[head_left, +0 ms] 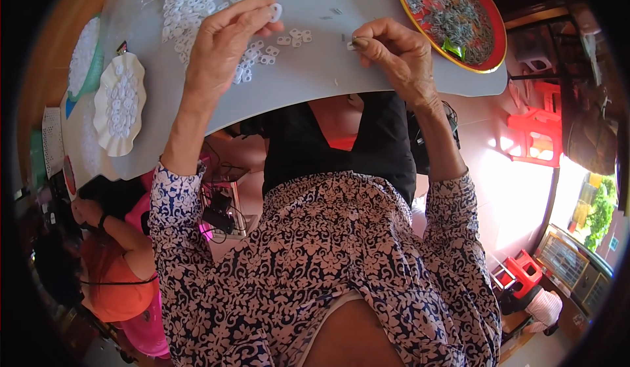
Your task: Assembling small white plastic components by hand on a workspace table.
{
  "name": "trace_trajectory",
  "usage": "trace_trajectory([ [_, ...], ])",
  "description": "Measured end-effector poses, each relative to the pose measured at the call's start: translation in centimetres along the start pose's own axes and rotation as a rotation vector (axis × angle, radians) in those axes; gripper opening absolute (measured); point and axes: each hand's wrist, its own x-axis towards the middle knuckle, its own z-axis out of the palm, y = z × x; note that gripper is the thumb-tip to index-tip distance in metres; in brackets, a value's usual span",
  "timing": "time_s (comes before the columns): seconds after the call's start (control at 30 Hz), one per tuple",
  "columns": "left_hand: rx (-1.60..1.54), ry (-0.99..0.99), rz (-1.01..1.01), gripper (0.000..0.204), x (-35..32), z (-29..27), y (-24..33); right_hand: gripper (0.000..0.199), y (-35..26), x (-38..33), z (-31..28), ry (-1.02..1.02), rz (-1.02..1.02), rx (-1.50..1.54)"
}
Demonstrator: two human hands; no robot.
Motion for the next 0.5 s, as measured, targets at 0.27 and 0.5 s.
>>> trace_trajectory([
  [0.27, -0.134, -0.053, 0.016, 0.014, 0.5, 6.3, -1.9, 0.014, 0.3, 0.1, 0.4, 0.043, 0.008, 0.09],
  [0.5, -0.022, -0.042, 0.076, 0.014, 0.9, 7.3, -1.3, 0.015, 0.5, 0.1, 0.0, 0.026, -0.054, 0.137],
])
